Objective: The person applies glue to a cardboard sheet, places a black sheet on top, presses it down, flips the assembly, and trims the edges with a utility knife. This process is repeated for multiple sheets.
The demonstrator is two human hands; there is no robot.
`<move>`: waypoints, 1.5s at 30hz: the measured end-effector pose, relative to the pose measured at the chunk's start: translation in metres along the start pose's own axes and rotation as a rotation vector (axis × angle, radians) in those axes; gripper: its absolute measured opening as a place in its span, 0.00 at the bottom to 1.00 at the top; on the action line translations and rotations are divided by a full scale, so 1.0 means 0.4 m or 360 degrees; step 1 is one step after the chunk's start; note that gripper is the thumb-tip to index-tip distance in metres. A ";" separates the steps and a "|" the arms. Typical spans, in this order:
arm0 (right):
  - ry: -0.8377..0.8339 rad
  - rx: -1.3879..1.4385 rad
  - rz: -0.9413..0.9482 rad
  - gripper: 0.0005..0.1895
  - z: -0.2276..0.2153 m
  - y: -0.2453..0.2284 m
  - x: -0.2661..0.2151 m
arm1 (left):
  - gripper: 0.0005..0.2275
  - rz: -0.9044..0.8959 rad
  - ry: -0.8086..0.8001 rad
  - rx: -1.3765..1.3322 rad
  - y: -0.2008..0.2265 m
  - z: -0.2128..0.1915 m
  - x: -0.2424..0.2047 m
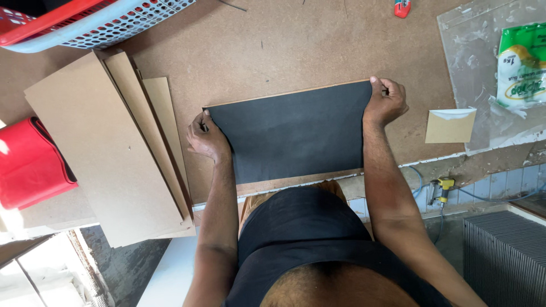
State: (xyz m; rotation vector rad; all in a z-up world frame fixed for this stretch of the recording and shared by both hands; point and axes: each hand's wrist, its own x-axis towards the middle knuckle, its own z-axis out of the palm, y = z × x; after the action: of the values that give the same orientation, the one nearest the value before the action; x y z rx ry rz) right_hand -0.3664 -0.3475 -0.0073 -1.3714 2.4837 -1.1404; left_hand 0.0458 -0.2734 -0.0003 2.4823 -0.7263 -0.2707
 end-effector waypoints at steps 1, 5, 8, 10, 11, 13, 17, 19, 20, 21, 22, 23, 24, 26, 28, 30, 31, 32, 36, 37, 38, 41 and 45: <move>0.0007 0.0010 -0.0010 0.09 -0.002 -0.002 0.000 | 0.10 -0.0006 -0.0002 0.0002 0.000 -0.002 -0.002; 0.0024 -0.0012 -0.0040 0.09 -0.006 -0.005 0.002 | 0.10 0.0003 0.0012 -0.0014 0.002 -0.002 -0.004; 0.0016 -0.0029 0.0012 0.10 -0.003 -0.006 0.005 | 0.10 0.0027 0.0022 -0.0006 0.001 0.005 -0.002; 0.0017 -0.0061 0.0016 0.11 0.005 -0.008 0.006 | 0.10 0.0025 0.0026 0.0031 -0.005 0.008 0.002; 0.0030 -0.0101 -0.0006 0.11 0.004 -0.006 0.007 | 0.10 0.0021 0.0021 0.0038 -0.007 0.010 0.001; 0.0042 -0.0155 -0.0010 0.12 -0.001 -0.002 0.007 | 0.11 0.0014 0.0011 0.0045 -0.010 0.016 0.001; 0.0015 -0.0161 0.0058 0.13 0.005 -0.009 0.004 | 0.11 0.0067 0.0045 0.0033 -0.012 0.014 0.001; 0.0018 -0.0166 0.0067 0.13 0.007 -0.015 0.006 | 0.11 0.0051 0.0017 0.0018 -0.007 0.010 0.000; 0.0032 -0.0185 0.0063 0.13 0.008 -0.018 0.008 | 0.11 0.0042 0.0018 0.0020 -0.003 0.007 0.001; 0.0051 -0.0212 0.0063 0.13 -0.001 -0.016 0.012 | 0.11 0.0036 0.0008 0.0022 0.000 0.002 0.000; -0.0063 0.0004 0.0228 0.12 -0.008 -0.014 0.018 | 0.11 0.0030 -0.0001 0.0024 0.005 -0.002 0.000; -0.0165 0.0214 0.0394 0.12 -0.023 -0.007 0.029 | 0.11 0.0026 0.0000 0.0014 0.011 -0.005 -0.002; -0.0264 0.0428 0.0557 0.12 -0.044 0.003 0.039 | 0.11 0.0022 0.0000 0.0004 0.014 -0.012 -0.002; -0.0450 0.0604 0.0601 0.12 -0.103 0.034 0.049 | 0.11 0.0117 0.0010 -0.0039 0.011 -0.032 -0.011; -0.0611 0.0743 0.0648 0.12 -0.155 0.059 0.053 | 0.13 0.0300 0.0067 -0.0128 0.000 -0.054 -0.013; -0.0759 0.0828 0.0729 0.13 -0.231 0.092 0.015 | 0.12 0.0313 -0.0024 -0.0122 -0.028 -0.081 -0.031; -0.0811 0.0684 0.0673 0.13 -0.257 0.103 -0.005 | 0.12 0.0320 -0.0061 -0.0122 -0.039 -0.089 -0.036; -0.0861 0.0540 0.0619 0.13 -0.286 0.111 -0.029 | 0.11 0.0321 -0.0100 -0.0109 -0.051 -0.093 -0.044; -0.0912 0.0324 0.0624 0.15 -0.322 0.096 -0.113 | 0.09 0.0327 -0.0172 -0.0161 -0.103 -0.116 -0.062; -0.0865 0.0311 0.0587 0.15 -0.327 0.085 -0.119 | 0.08 0.0333 -0.0175 -0.0212 -0.109 -0.112 -0.064; -0.0818 0.0298 0.0549 0.15 -0.335 0.071 -0.124 | 0.09 0.0286 -0.0211 -0.0220 -0.113 -0.105 -0.065; -0.0781 -0.0032 0.0383 0.17 -0.337 0.010 -0.121 | 0.15 0.0374 -0.0073 0.0013 -0.125 -0.097 -0.067; -0.0444 -0.0498 -0.0726 0.31 -0.295 -0.101 -0.165 | 0.21 0.0937 0.0107 0.0449 -0.106 -0.056 -0.099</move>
State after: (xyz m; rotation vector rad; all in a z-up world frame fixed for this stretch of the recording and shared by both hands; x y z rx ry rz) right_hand -0.3465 -0.2437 0.0859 -2.0957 2.2764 -0.5589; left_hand 0.0388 -0.2118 -0.0032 2.3763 -1.4995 0.1423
